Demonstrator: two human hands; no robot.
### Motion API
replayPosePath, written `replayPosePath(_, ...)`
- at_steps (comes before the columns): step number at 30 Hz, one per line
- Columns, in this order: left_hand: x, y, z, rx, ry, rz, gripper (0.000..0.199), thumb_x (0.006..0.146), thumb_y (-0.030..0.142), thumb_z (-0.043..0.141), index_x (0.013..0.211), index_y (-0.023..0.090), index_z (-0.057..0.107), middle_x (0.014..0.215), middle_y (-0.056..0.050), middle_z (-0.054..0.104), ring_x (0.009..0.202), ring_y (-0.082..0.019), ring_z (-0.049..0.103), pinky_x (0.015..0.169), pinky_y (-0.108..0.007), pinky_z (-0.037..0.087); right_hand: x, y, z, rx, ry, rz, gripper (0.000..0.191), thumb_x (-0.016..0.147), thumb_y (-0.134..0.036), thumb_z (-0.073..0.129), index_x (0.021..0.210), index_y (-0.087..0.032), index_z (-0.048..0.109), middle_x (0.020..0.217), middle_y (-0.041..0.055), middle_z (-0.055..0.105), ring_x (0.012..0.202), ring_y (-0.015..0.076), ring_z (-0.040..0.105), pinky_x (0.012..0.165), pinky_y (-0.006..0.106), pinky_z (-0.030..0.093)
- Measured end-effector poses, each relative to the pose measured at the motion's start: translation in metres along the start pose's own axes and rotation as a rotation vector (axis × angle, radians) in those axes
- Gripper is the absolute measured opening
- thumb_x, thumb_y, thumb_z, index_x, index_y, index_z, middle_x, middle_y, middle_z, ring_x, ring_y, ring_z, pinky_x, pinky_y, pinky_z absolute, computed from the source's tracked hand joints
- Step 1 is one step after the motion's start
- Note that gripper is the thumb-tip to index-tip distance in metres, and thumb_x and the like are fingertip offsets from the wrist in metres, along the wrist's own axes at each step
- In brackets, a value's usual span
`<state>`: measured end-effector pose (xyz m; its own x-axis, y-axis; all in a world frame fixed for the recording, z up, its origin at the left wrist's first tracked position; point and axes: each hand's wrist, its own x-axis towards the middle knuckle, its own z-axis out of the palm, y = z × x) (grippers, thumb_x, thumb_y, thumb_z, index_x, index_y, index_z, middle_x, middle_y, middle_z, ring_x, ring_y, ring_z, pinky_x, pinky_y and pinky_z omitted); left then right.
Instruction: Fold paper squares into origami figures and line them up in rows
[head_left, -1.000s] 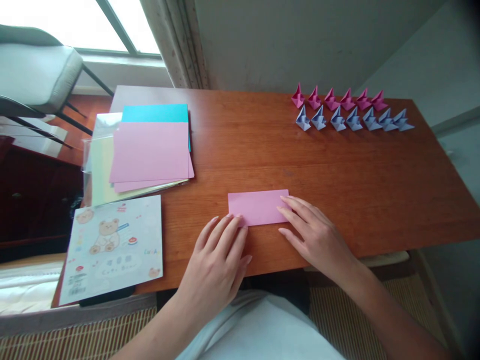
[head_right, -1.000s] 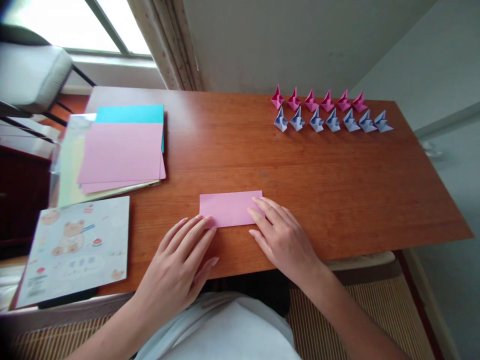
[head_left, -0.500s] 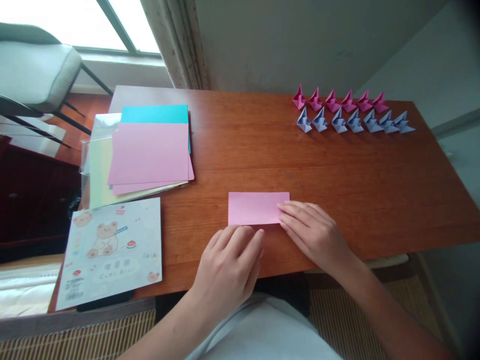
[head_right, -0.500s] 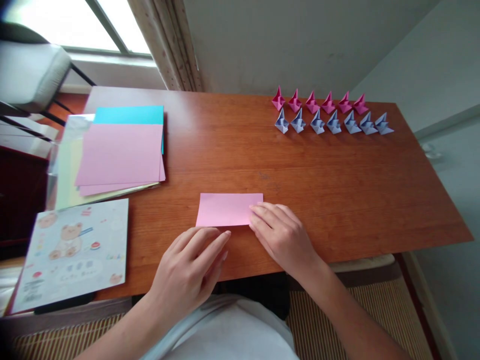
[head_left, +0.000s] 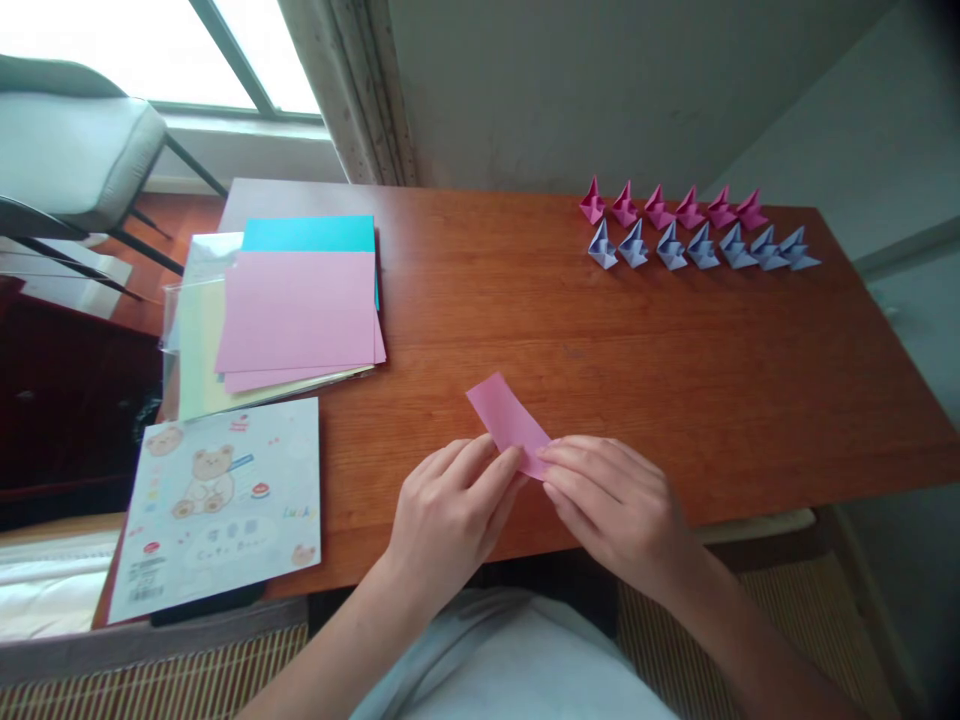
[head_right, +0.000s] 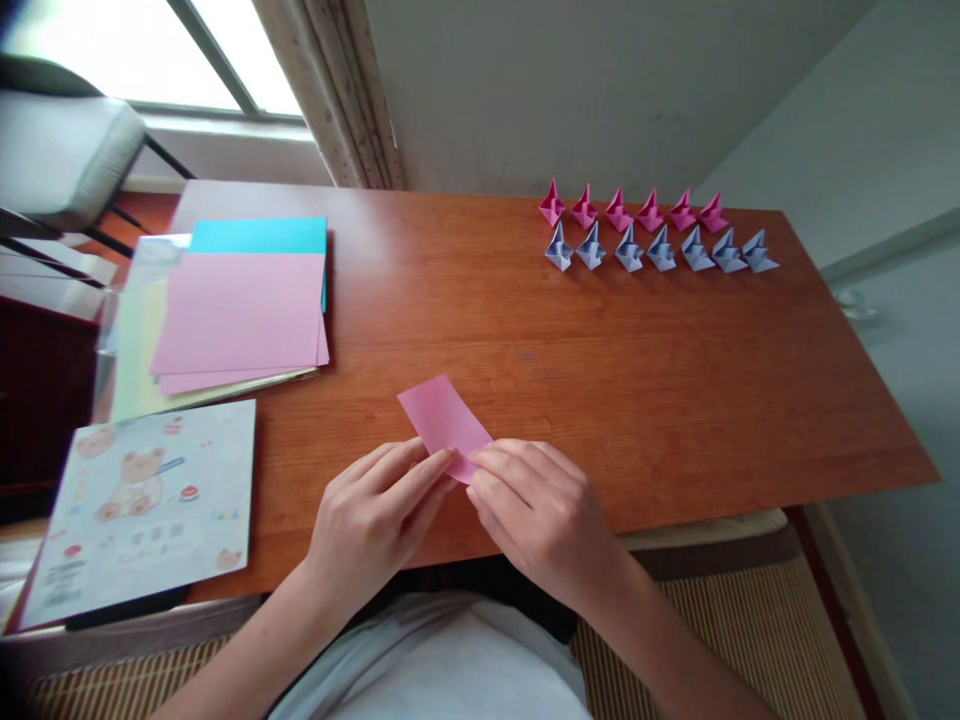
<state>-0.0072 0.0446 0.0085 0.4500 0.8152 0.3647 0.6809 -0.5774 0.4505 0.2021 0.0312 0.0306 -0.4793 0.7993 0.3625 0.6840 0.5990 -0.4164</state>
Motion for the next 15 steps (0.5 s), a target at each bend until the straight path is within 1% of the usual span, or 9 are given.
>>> replayPosePath(3, 0.001, -0.002, 0.001, -0.175, 0.04, 0.018, 0.009, 0.095, 0.018, 0.062, 0.099, 0.018, 0.07, 0.104, -0.007, 0.076, 0.091, -0.02, 0.07, 0.081, -0.032, 0.054, -0.002, -0.004, 0.0, 0.098, 0.039, 0.042, 0.023, 0.091, -0.01, 0.064, 0.111, -0.021, 0.068, 0.111, 0.006, 0.077, 0.106, 0.0211, 0.069, 0.096, 0.039, 0.056)
replayPosePath(5, 0.002, -0.002, 0.0, -0.322, 0.033, -0.018, 0.008, 0.094, 0.016, 0.062, 0.096, 0.019, 0.07, 0.1, -0.006, 0.077, 0.087, -0.017, 0.07, 0.079, -0.029, 0.055, -0.002, -0.006, -0.003, 0.211, 0.059, 0.108, 0.019, 0.093, -0.015, 0.065, 0.11, -0.022, 0.068, 0.112, 0.0065, 0.076, 0.107, 0.0218, 0.069, 0.097, 0.04, 0.056)
replayPosePath(8, 0.002, 0.0, -0.005, -0.541, -0.034, -0.108, 0.009, 0.093, 0.015, 0.062, 0.09, 0.018, 0.069, 0.092, -0.006, 0.075, 0.078, -0.014, 0.068, 0.071, -0.025, 0.053, 0.0, -0.007, -0.009, 0.347, 0.09, 0.278, 0.004, 0.094, -0.023, 0.064, 0.096, -0.023, 0.068, 0.117, 0.0073, 0.073, 0.111, 0.0232, 0.067, 0.098, 0.042, 0.054)
replayPosePath(11, 0.004, 0.003, -0.011, -0.714, -0.111, -0.146, 0.014, 0.093, 0.015, 0.059, 0.08, 0.017, 0.065, 0.079, -0.005, 0.069, 0.068, -0.012, 0.062, 0.063, -0.023, 0.049, 0.002, -0.005, -0.015, 0.409, 0.09, 0.435, 0.007, 0.094, -0.026, 0.065, 0.088, -0.025, 0.068, 0.128, 0.0067, 0.068, 0.119, 0.0241, 0.064, 0.099, 0.041, 0.054)
replayPosePath(13, 0.006, 0.005, -0.012, -0.791, -0.142, -0.152, 0.019, 0.093, 0.016, 0.057, 0.075, 0.017, 0.061, 0.072, -0.003, 0.064, 0.063, -0.012, 0.057, 0.06, -0.023, 0.045, 0.004, -0.003, -0.017, 0.471, 0.052, 0.486, 0.006, 0.094, -0.028, 0.066, 0.089, -0.025, 0.069, 0.131, 0.0062, 0.067, 0.121, 0.0246, 0.063, 0.099, 0.04, 0.054)
replayPosePath(15, 0.006, 0.005, -0.012, -0.835, -0.162, -0.156, 0.021, 0.094, 0.017, 0.056, 0.073, 0.018, 0.058, 0.069, -0.003, 0.061, 0.062, -0.012, 0.054, 0.059, -0.023, 0.043, 0.006, -0.003, -0.017, 0.545, 0.027, 0.509, 0.006, 0.094, -0.028, 0.066, 0.09, -0.025, 0.07, 0.125, 0.0061, 0.07, 0.116, 0.0241, 0.065, 0.097, 0.039, 0.055)
